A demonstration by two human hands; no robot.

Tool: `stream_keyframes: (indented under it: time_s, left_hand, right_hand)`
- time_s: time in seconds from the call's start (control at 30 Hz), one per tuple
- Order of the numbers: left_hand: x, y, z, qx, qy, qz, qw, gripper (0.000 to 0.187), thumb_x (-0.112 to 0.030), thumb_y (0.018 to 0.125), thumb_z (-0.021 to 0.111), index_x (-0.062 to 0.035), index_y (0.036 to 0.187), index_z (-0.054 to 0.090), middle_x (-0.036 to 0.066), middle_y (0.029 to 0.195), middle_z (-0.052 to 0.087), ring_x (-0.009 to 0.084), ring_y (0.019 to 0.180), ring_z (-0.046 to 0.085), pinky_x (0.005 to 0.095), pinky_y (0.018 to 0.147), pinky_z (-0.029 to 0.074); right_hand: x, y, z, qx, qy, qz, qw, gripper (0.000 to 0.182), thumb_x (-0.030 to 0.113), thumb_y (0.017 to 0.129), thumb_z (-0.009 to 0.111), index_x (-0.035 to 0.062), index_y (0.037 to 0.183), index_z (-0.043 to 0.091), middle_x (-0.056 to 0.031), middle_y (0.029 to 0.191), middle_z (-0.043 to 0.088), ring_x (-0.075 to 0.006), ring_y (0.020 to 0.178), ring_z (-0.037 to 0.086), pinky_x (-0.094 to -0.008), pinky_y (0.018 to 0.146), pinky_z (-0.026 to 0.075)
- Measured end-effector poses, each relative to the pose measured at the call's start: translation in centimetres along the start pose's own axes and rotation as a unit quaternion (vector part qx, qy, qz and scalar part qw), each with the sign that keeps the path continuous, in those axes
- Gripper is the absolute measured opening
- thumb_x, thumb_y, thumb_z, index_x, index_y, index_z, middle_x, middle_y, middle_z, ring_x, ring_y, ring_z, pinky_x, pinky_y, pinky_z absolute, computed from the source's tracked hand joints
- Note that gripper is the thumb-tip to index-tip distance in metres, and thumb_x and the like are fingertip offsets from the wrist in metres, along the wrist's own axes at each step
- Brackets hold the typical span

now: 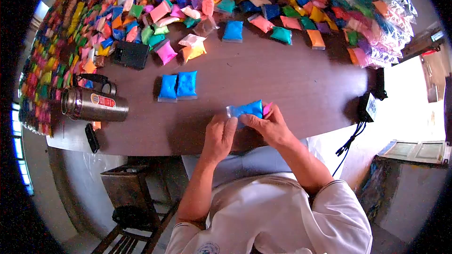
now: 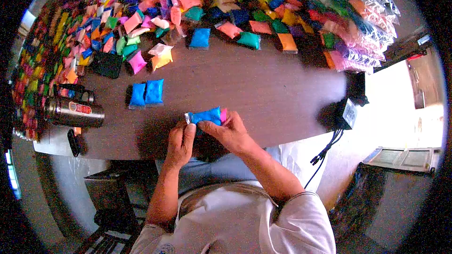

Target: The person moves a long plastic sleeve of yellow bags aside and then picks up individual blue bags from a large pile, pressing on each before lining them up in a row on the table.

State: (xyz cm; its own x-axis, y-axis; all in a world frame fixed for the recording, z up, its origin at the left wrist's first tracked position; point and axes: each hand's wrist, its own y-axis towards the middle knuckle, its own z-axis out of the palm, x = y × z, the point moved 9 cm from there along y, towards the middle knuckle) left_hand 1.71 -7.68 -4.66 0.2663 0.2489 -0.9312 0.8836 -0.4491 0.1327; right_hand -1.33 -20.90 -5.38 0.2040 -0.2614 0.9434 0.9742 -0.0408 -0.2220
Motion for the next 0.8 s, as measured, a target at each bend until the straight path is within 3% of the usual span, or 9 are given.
stream_keyframes:
  time_s: [0.2, 0.3, 0.37, 0.47, 0.53, 0.57, 0.67, 0.77, 0.8]
  left_hand:
    - [-0.2, 0.1, -0.3, -0.014, 0.003, 0.001, 1.0, 0.025, -0.023, 0.097, 0.048, -0.0015, 0.1, 0.06, 0.019, 0.094, 0.06, 0.0375, 0.087, 0.058, 0.0429, 0.076, 0.046]
    - [0.5, -0.1, 0.1, 0.016, -0.003, -0.062, 0.998, 0.025, -0.023, 0.096, 0.049, -0.0019, 0.098, 0.061, 0.019, 0.094, 0.061, 0.037, 0.088, 0.058, 0.0436, 0.076, 0.045]
    - [-0.4, 0.0, 0.0, -0.003, 0.048, 0.018, 0.999, 0.025, -0.024, 0.096, 0.049, -0.0018, 0.097, 0.061, 0.018, 0.091, 0.061, 0.0365, 0.084, 0.059, 0.0431, 0.074, 0.046]
    - [-0.6, 0.1, -0.1, -0.01, 0.035, 0.025, 0.999, 0.027, -0.025, 0.096, 0.048, -0.0011, 0.095, 0.06, 0.016, 0.086, 0.062, 0.0342, 0.079, 0.06, 0.0406, 0.071, 0.047]
    - [-0.6, 0.1, -0.3, -0.004, 0.014, 0.001, 1.0, 0.029, -0.027, 0.097, 0.047, -0.0011, 0.094, 0.06, 0.014, 0.083, 0.062, 0.0308, 0.076, 0.061, 0.0388, 0.069, 0.048]
    - [-0.2, 0.1, -0.3, 0.001, -0.008, -0.024, 1.0, 0.031, -0.029, 0.097, 0.047, -0.0012, 0.093, 0.06, 0.013, 0.081, 0.062, 0.0275, 0.073, 0.062, 0.0371, 0.068, 0.048]
    - [1.1, -0.3, 0.0, 0.016, -0.08, -0.083, 0.993, 0.036, -0.034, 0.098, 0.045, -0.0022, 0.091, 0.06, 0.01, 0.077, 0.061, 0.0201, 0.072, 0.062, 0.0338, 0.067, 0.048]
    - [1.5, -0.4, -0.1, 0.003, -0.116, -0.085, 0.99, 0.038, -0.037, 0.098, 0.045, -0.0031, 0.09, 0.059, 0.006, 0.075, 0.06, 0.0151, 0.069, 0.06, 0.031, 0.065, 0.048]
    - [1.3, -0.3, -0.1, 0.004, -0.116, -0.084, 0.99, 0.038, -0.037, 0.098, 0.045, -0.0031, 0.09, 0.059, 0.006, 0.075, 0.06, 0.0151, 0.069, 0.06, 0.031, 0.065, 0.048]
  right_hand:
    - [0.6, -0.3, 0.1, -0.019, 0.044, 0.015, 0.999, 0.015, 0.016, 0.086, 0.069, 0.0066, 0.076, 0.063, 0.007, 0.071, 0.057, -0.0038, 0.062, 0.048, -0.0237, 0.055, 0.041]
    - [0.1, -0.3, 0.0, -0.038, 0.058, 0.037, 0.997, 0.014, 0.016, 0.086, 0.069, 0.0065, 0.077, 0.063, 0.0066, 0.071, 0.057, -0.0037, 0.062, 0.048, -0.0235, 0.054, 0.04]
    - [-0.6, 0.1, -0.4, -0.048, 0.067, 0.025, 0.996, 0.014, 0.017, 0.086, 0.069, 0.0063, 0.079, 0.064, 0.0063, 0.071, 0.058, -0.0037, 0.063, 0.048, -0.0233, 0.054, 0.04]
    - [-0.4, 0.3, -0.4, -0.024, 0.061, -0.005, 0.998, 0.025, 0.026, 0.082, 0.073, 0.0057, 0.093, 0.063, 0.0014, 0.077, 0.059, -0.0062, 0.063, 0.052, -0.0194, 0.054, 0.041]
    - [-1.4, -0.6, -1.5, -0.105, 0.09, 0.116, 0.984, 0.027, 0.021, 0.082, 0.069, 0.0057, 0.103, 0.061, 0.0001, 0.088, 0.062, -0.0055, 0.061, 0.05, -0.0179, 0.053, 0.038]
    - [-1.3, -0.5, -2.0, -0.104, 0.089, 0.116, 0.984, 0.027, 0.021, 0.082, 0.069, 0.0057, 0.103, 0.061, 0.0001, 0.088, 0.062, -0.0055, 0.061, 0.05, -0.0179, 0.053, 0.038]
    - [0.1, -0.1, -3.9, -0.088, 0.13, 0.042, 0.987, 0.036, 0.009, 0.079, 0.061, 0.0057, 0.114, 0.057, -0.0025, 0.103, 0.062, -0.0043, 0.059, 0.045, -0.018, 0.053, 0.037]
    - [4.1, -1.1, -4.7, -0.06, -0.1, -0.181, 0.976, 0.052, -0.003, 0.073, 0.054, 0.0028, 0.125, 0.053, -0.0098, 0.123, 0.057, -0.0039, 0.059, 0.043, -0.0179, 0.053, 0.036]
    - [4.2, -1.2, -4.7, -0.061, -0.101, -0.181, 0.976, 0.052, -0.003, 0.073, 0.054, 0.0028, 0.125, 0.053, -0.0098, 0.123, 0.057, -0.0039, 0.059, 0.043, -0.0179, 0.053, 0.036]
